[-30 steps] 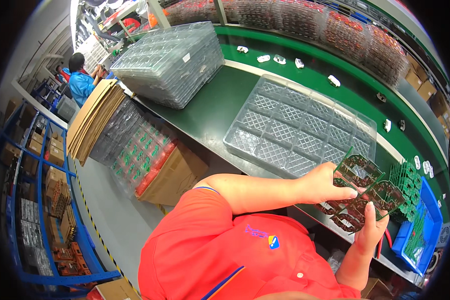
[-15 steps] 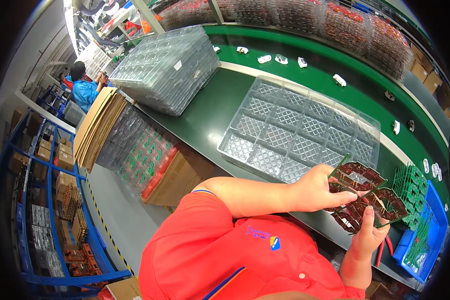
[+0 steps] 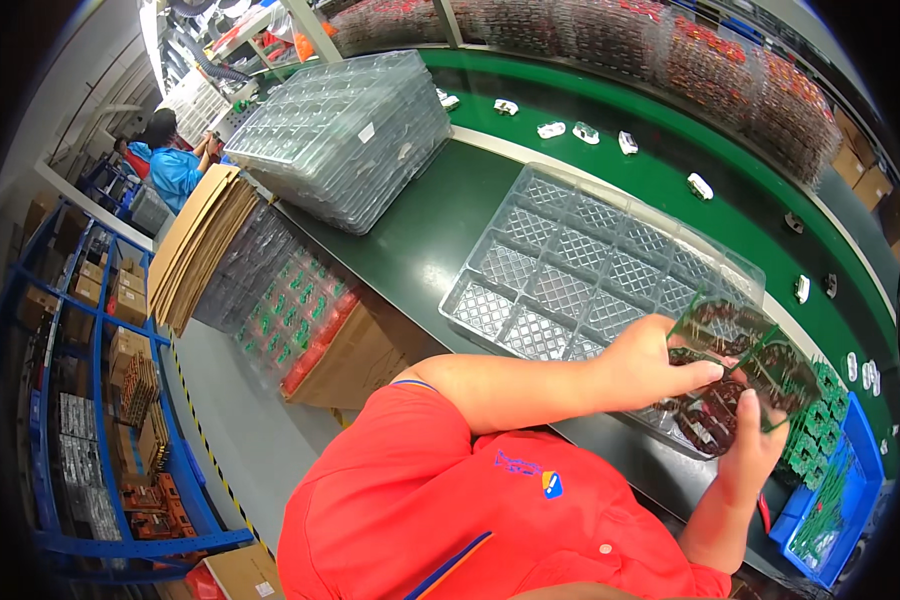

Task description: The recorder is assembling and trimming printed circuit boards (PCBs) using wire cutters at a production line.

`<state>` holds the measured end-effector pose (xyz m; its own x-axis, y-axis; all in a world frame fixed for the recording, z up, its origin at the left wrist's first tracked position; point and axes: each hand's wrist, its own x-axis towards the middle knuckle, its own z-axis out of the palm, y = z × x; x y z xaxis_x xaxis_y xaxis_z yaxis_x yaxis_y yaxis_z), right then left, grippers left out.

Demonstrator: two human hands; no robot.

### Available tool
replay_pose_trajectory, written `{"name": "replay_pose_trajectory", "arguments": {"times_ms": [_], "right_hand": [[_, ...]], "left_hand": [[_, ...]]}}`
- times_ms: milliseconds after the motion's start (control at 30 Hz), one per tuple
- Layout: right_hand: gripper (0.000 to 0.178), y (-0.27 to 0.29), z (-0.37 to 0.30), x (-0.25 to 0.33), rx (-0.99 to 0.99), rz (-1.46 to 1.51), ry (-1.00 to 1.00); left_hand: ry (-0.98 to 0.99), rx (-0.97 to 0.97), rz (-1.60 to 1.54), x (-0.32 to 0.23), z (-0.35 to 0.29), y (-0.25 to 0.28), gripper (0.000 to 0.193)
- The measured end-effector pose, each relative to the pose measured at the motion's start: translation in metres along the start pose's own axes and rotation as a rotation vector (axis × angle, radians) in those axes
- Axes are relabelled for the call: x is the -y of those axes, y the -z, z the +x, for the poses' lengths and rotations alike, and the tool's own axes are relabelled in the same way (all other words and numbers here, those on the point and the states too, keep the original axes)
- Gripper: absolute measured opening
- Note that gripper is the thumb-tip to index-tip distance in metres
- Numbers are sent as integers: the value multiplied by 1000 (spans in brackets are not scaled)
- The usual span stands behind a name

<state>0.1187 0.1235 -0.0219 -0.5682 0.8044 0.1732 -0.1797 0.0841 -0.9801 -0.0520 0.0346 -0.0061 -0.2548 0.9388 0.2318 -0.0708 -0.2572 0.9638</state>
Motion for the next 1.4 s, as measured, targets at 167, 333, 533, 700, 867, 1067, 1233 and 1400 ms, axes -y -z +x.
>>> {"name": "replay_pose_trajectory", "arguments": {"times_ms": [167, 333, 533, 700, 867, 1067, 1233, 1400], "right_hand": [[29, 10, 23, -1, 151, 346, -334], [39, 24, 36, -22, -68, 395, -488], [41, 51, 22, -57, 77, 210, -342], [48, 55, 1, -48, 67, 193, -342], [52, 65, -13, -74, -17, 83, -255], [46, 84, -20, -85, -191, -956, 228], [30, 74, -65, -44, -237, -1104, 506], [40, 137, -137, -71, -426, -1436, 228]], "left_hand": [[340, 138, -599, 14, 0, 11, 26], [572, -12, -1100, 28, -4, 26, 31], [289, -53, -996, 32, -25, 39, 41], [135, -15, -776, 24, -42, 39, 59], [126, 2, -706, 35, -61, 34, 52], [73, -176, -618, 32, -70, 35, 33], [-112, -427, -284, 26, -89, 59, 36], [-212, -331, -75, 39, -91, 73, 32]]}}
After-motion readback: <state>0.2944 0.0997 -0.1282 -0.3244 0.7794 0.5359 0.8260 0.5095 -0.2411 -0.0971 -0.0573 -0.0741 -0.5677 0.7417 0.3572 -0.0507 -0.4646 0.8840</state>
